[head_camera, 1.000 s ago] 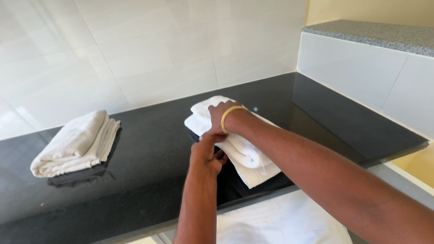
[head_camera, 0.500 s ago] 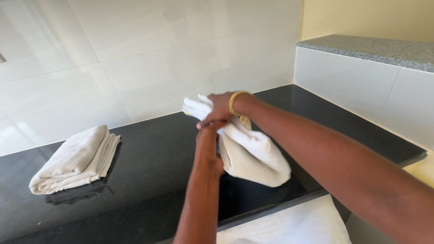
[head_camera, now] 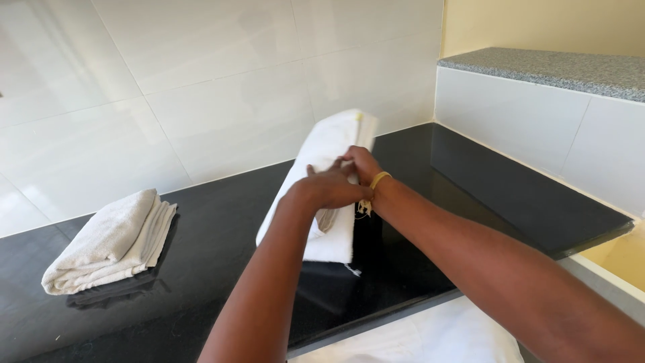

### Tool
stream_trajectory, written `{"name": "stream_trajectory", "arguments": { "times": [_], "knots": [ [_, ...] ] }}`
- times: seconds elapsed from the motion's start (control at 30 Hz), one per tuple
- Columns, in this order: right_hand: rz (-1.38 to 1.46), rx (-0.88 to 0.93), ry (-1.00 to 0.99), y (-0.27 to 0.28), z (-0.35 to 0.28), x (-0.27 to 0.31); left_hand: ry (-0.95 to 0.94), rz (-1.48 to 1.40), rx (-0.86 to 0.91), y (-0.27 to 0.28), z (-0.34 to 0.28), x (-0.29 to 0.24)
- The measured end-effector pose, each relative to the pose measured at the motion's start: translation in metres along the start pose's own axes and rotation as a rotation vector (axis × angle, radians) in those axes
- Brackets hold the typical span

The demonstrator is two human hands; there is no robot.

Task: The person folds a white towel on a black countertop. They unfold it, smooth it out, and fold it into a neat rectangular shape, placing it next to a stack of already folded towels.

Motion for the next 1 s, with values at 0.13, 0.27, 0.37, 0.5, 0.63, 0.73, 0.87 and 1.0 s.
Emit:
{"name": "stream_trajectory", "arguments": {
  "times": [0.13, 0.27, 0.37, 0.5, 0.63, 0.73, 0.87, 1.0],
  "knots": [
    [0.206, -0.016, -0.105, 0.010, -0.040, 0.012, -0.012, -0.076, -0.002, -0.026, -0.012, -0.001],
    [0.212, -0.170, -0.093, 0.012, -0.086, 0.050, 0.076, -0.208, -0.282, -0.070, -0.018, 0.014],
    [0.108, -0.410, 0.006, 0.035, -0.091, 0.051, 0.047, -0.081, -0.407, -0.083, -0.023, 0.029],
    [-0.065, -0.767, 0.090, 0.054, -0.090, 0.050, -0.097, 0.093, -0.375, -0.078, -0.027, 0.047],
    [-0.603, -0.901, 0.308, 0.035, -0.119, 0.086, -0.099, 0.146, -0.237, -0.035, -0.057, 0.039],
    [-1.209, -0.611, 1.170, 0.013, -0.126, 0.117, -0.100, 0.034, -0.177, -0.017, -0.041, 0.042],
    [-1.229, 0.254, 0.944, -0.032, -0.119, 0.135, -0.035, -0.272, -0.468, -0.016, 0.003, 0.049],
    [-1.439, 0.656, 0.687, -0.043, -0.078, 0.089, 0.206, -0.112, -0.515, -0.032, 0.028, 0.049]
  ]
}}
Point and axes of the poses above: each hand's wrist, its own z-axis towards the middle knuckle, its own y-axis out of the back of the hand, x = y × z, the point moved 1 cm from there along z, towards the middle knuckle, and after that the axes turned 14 degrees about y, right-handed, at the moved point
